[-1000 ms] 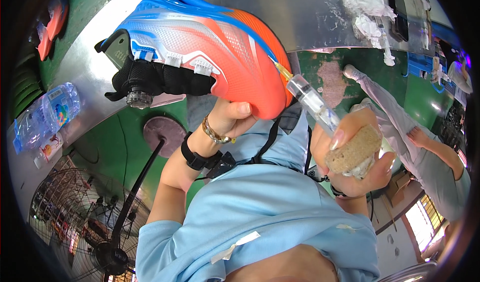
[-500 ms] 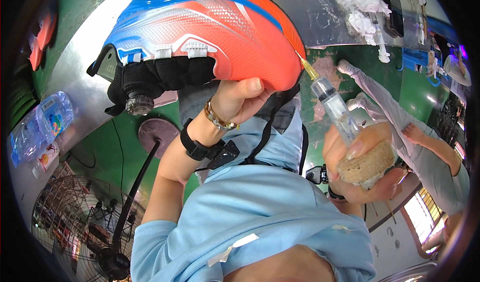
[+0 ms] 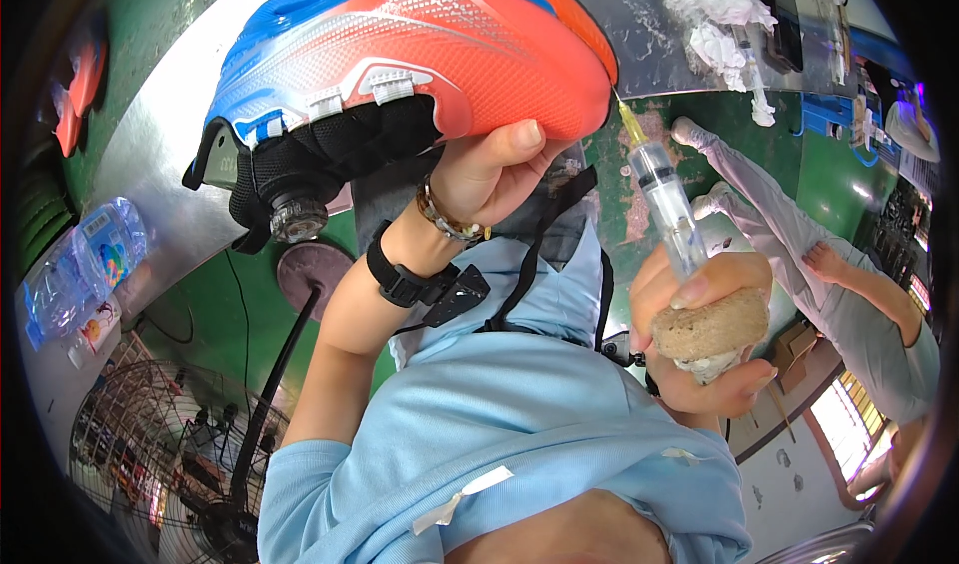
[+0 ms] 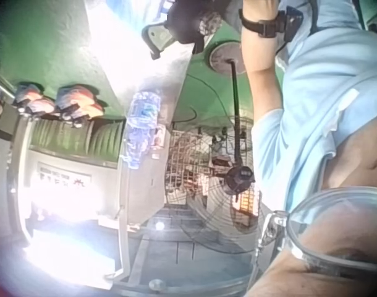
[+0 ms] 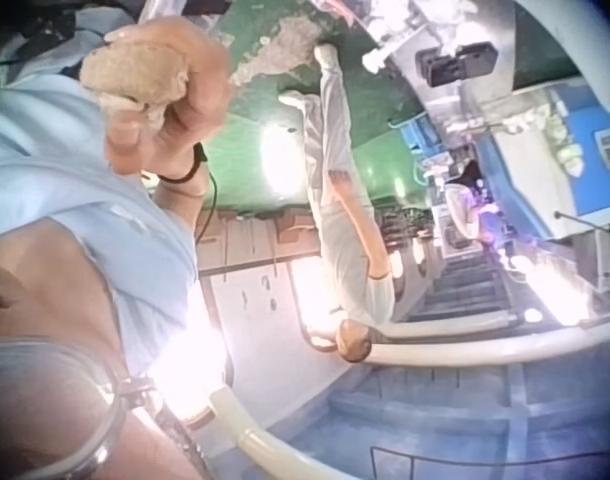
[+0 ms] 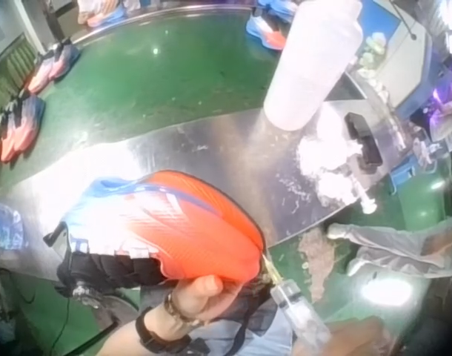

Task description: Applying glue or liquid adhesive to the edges of shoe soles using a syringe and sponge applicator.

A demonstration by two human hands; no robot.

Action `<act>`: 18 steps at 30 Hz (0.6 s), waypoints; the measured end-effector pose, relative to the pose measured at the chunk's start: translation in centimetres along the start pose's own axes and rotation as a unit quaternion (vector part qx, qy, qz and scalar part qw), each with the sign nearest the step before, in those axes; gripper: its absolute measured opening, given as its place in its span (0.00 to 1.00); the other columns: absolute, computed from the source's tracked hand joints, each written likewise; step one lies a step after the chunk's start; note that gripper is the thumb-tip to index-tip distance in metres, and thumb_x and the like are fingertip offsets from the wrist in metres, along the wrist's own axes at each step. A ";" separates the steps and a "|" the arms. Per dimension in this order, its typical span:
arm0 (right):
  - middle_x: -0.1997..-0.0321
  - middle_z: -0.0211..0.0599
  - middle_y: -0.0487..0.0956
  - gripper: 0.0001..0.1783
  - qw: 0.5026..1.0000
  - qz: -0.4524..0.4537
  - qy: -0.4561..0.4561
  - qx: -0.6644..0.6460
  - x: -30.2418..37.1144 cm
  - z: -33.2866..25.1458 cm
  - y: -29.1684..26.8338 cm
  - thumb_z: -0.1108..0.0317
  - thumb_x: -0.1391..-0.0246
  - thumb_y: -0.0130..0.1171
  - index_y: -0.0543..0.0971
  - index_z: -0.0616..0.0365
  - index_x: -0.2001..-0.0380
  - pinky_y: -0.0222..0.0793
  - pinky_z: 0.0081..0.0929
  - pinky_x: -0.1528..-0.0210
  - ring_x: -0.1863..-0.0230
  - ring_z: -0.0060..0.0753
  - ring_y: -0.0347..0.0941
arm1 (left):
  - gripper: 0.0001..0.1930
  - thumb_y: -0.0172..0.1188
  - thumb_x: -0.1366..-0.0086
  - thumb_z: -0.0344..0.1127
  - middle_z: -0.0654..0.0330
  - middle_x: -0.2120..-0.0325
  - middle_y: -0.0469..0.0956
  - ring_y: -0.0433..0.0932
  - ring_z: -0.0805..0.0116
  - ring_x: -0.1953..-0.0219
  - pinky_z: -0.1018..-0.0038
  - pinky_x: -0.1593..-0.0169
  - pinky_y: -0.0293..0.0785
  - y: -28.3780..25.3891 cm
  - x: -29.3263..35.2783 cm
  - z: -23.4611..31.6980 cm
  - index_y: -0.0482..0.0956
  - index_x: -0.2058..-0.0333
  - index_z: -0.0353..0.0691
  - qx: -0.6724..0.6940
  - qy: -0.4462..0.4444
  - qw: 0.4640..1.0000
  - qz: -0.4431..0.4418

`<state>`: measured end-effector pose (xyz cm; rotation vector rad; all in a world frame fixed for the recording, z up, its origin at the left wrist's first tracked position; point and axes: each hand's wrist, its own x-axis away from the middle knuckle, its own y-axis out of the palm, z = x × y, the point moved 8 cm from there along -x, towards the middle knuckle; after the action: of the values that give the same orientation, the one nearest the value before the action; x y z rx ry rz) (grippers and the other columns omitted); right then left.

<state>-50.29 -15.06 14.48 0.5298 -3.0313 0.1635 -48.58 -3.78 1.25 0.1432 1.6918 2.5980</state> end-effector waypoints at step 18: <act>0.78 0.41 0.72 0.33 0.957 -0.120 -0.224 -0.141 -1.3 -0.4 2.0 0.43 0.57 0.56 0.69 0.67 0.65 0.59 0.23 0.84 0.82 0.32 0.67 | 0.19 0.60 0.47 0.40 0.62 0.63 0.73 0.73 0.74 0.61 0.78 0.54 0.73 4.1 -0.5 3.7 0.68 0.59 0.37 0.107 -0.016 0.969 0.223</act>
<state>-49.76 -12.73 14.59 1.0177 -3.2799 -0.4556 -47.62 -2.09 6.45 0.6405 2.1360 2.6620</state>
